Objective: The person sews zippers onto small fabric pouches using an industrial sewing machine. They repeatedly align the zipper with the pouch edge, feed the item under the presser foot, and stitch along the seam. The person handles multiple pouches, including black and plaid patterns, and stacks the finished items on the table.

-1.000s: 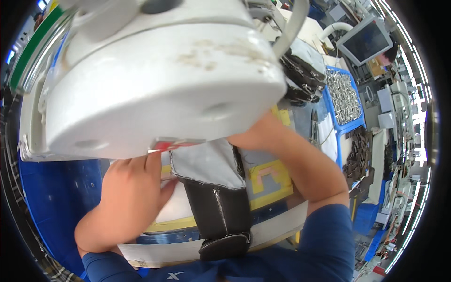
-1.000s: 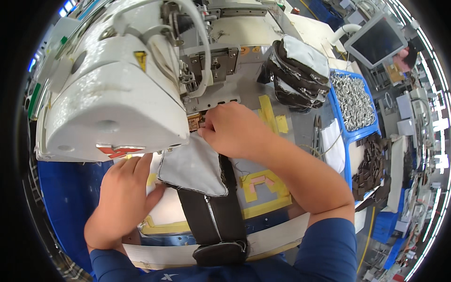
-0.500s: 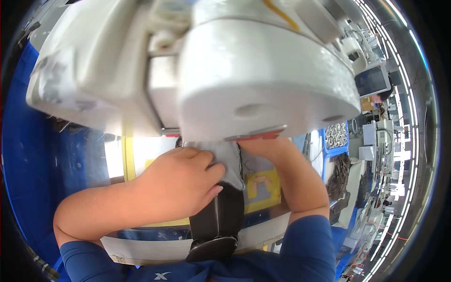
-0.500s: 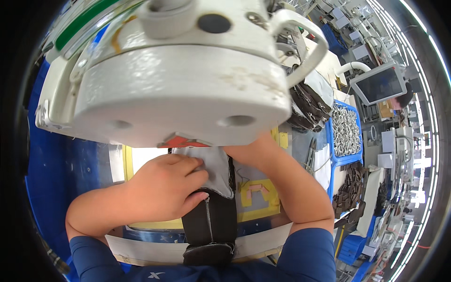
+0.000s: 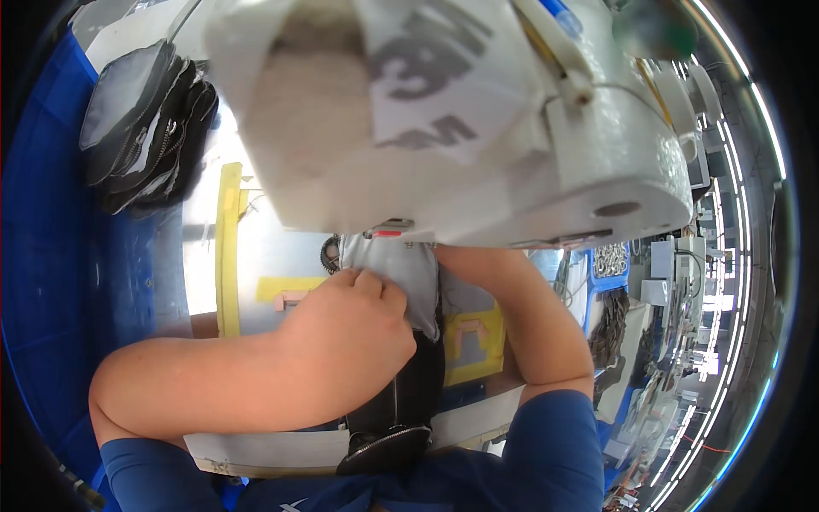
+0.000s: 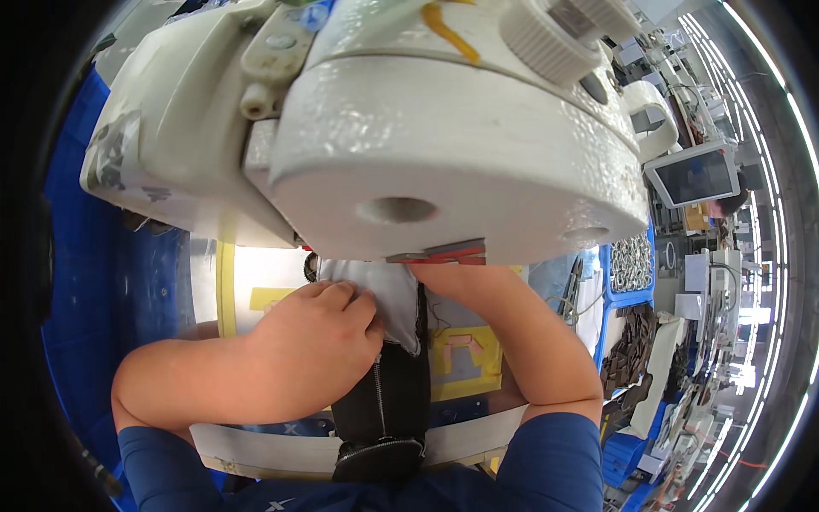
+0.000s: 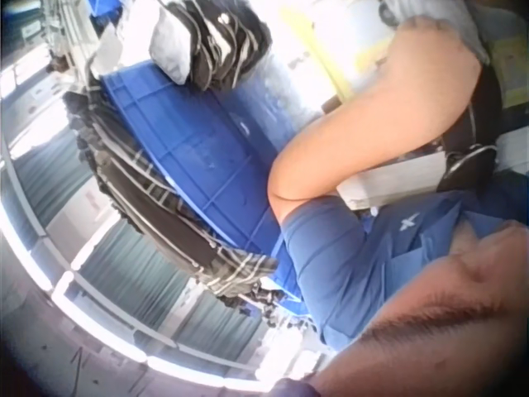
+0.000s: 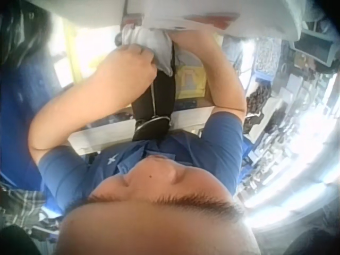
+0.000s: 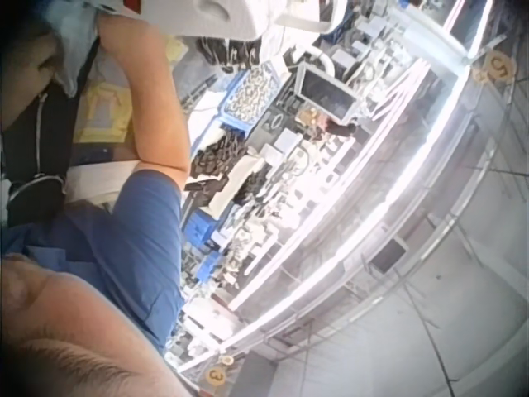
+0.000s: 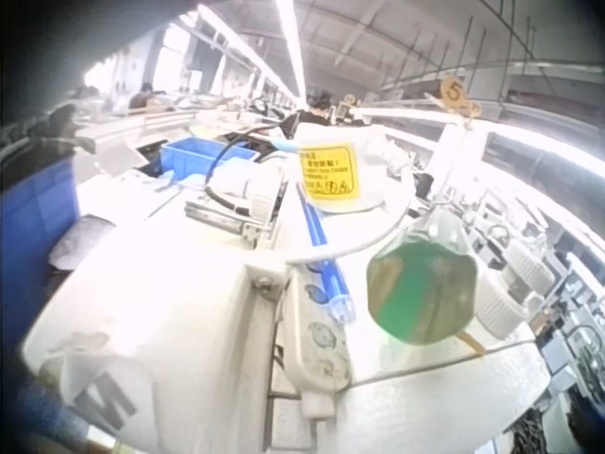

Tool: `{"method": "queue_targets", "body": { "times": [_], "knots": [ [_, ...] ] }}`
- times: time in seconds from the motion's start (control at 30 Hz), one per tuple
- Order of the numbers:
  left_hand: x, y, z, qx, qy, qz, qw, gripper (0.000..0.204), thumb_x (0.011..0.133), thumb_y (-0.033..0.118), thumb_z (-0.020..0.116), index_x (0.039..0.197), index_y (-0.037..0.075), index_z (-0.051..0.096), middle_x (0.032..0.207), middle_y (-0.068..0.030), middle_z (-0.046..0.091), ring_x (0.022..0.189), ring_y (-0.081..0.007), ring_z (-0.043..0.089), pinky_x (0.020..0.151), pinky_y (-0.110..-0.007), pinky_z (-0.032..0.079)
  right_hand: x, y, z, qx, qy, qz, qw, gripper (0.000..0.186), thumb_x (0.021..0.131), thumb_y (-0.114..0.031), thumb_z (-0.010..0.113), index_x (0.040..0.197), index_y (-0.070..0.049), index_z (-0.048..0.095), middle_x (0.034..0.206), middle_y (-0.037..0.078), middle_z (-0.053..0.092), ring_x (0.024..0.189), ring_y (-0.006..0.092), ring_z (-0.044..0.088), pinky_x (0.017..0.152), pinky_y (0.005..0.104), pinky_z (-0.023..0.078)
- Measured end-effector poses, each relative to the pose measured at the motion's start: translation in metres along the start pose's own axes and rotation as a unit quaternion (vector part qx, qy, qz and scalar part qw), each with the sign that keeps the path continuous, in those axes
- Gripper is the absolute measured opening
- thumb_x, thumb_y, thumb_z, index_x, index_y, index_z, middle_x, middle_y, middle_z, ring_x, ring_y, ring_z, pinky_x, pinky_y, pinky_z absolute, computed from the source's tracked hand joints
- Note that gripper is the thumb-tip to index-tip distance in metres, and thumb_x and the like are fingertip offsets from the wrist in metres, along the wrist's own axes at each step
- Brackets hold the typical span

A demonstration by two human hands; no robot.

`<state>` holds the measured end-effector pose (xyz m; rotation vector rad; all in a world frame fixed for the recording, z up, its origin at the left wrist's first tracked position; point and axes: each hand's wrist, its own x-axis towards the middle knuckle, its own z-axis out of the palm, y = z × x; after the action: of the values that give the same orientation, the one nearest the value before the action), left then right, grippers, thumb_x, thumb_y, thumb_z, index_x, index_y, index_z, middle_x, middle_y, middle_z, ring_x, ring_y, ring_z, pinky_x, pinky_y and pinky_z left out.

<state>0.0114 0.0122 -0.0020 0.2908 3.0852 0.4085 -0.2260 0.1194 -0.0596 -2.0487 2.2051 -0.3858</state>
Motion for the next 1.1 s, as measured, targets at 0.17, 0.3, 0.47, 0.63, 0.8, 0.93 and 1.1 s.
{"method": "queue_targets", "body": {
  "times": [0.17, 0.3, 0.47, 0.63, 0.8, 0.93, 1.1],
  "knots": [
    [0.002, 0.001, 0.000, -0.008, 0.011, -0.002, 1.000, 0.024, 0.072, 0.016, 0.074, 0.093, 0.003, 0.075, 0.097, -0.0138, 0.066, 0.097, -0.0304, 0.069, 0.085, -0.039, 0.060, -0.007, -0.006, -0.003, 0.036, 0.029, 0.054, 0.997, 0.014, 0.093, -0.008, 0.067, 0.104, -0.003, 0.074, 0.099, 0.017, 0.074, 0.094, 0.0391, 0.069, 0.085, 0.0491, 0.054],
    [0.001, 0.001, 0.001, -0.012, 0.013, -0.008, 1.000, 0.023, 0.073, 0.016, 0.075, 0.094, 0.005, 0.076, 0.095, -0.0131, 0.065, 0.096, -0.0301, 0.069, 0.085, -0.039, 0.060, -0.003, -0.022, -0.022, 0.105, 0.023, 0.071, 0.992, 0.013, 0.095, -0.009, 0.068, 0.105, -0.004, 0.074, 0.099, 0.017, 0.074, 0.096, 0.0383, 0.070, 0.086, 0.0486, 0.055],
    [0.001, 0.001, 0.003, -0.018, 0.023, -0.010, 1.000, 0.021, 0.074, 0.018, 0.075, 0.091, 0.004, 0.075, 0.093, -0.0127, 0.064, 0.094, -0.0292, 0.068, 0.085, -0.039, 0.060, -0.008, -0.019, -0.014, 0.146, 0.038, 0.113, 0.982, 0.015, 0.094, -0.010, 0.068, 0.106, -0.004, 0.075, 0.100, 0.016, 0.075, 0.096, 0.0373, 0.071, 0.087, 0.0483, 0.055],
    [0.001, 0.002, -0.002, -0.020, 0.010, -0.006, 1.000, 0.022, 0.075, 0.020, 0.075, 0.089, 0.003, 0.075, 0.092, -0.0124, 0.064, 0.093, -0.0292, 0.067, 0.084, -0.039, 0.060, -0.017, 0.007, 0.010, 0.138, 0.063, 0.047, 0.987, 0.018, 0.091, -0.008, 0.068, 0.107, -0.004, 0.075, 0.103, 0.017, 0.075, 0.097, 0.0371, 0.071, 0.087, 0.0483, 0.056],
    [0.000, 0.002, -0.001, -0.019, 0.021, 0.001, 1.000, 0.019, 0.078, 0.016, 0.073, 0.090, 0.001, 0.078, 0.094, -0.0147, 0.070, 0.092, -0.0305, 0.069, 0.083, -0.039, 0.057, -0.015, 0.004, 0.008, 0.136, 0.069, 0.059, 0.987, 0.019, 0.090, -0.008, 0.069, 0.107, -0.004, 0.075, 0.104, 0.017, 0.075, 0.097, 0.0372, 0.071, 0.087, 0.0481, 0.056],
    [-0.001, 0.002, -0.002, -0.008, 0.008, 0.006, 1.000, 0.019, 0.080, 0.016, 0.073, 0.091, 0.002, 0.079, 0.095, -0.0150, 0.071, 0.094, -0.0306, 0.070, 0.084, -0.039, 0.057, -0.009, 0.000, 0.003, 0.105, 0.041, 0.042, 0.993, 0.019, 0.090, -0.009, 0.071, 0.108, -0.005, 0.075, 0.104, 0.016, 0.075, 0.097, 0.0367, 0.071, 0.087, 0.0477, 0.056],
    [-0.003, 0.008, -0.004, -0.006, -0.018, -0.010, 1.000, 0.026, 0.075, 0.020, 0.070, 0.091, 0.000, 0.075, 0.091, -0.0164, 0.068, 0.096, -0.0335, 0.070, 0.088, -0.040, 0.060, -0.004, -0.012, -0.008, -0.009, 0.025, -0.005, 1.000, 0.015, 0.092, -0.010, 0.071, 0.106, -0.006, 0.075, 0.103, 0.015, 0.074, 0.096, 0.0359, 0.070, 0.086, 0.0474, 0.055]
  ]
}}
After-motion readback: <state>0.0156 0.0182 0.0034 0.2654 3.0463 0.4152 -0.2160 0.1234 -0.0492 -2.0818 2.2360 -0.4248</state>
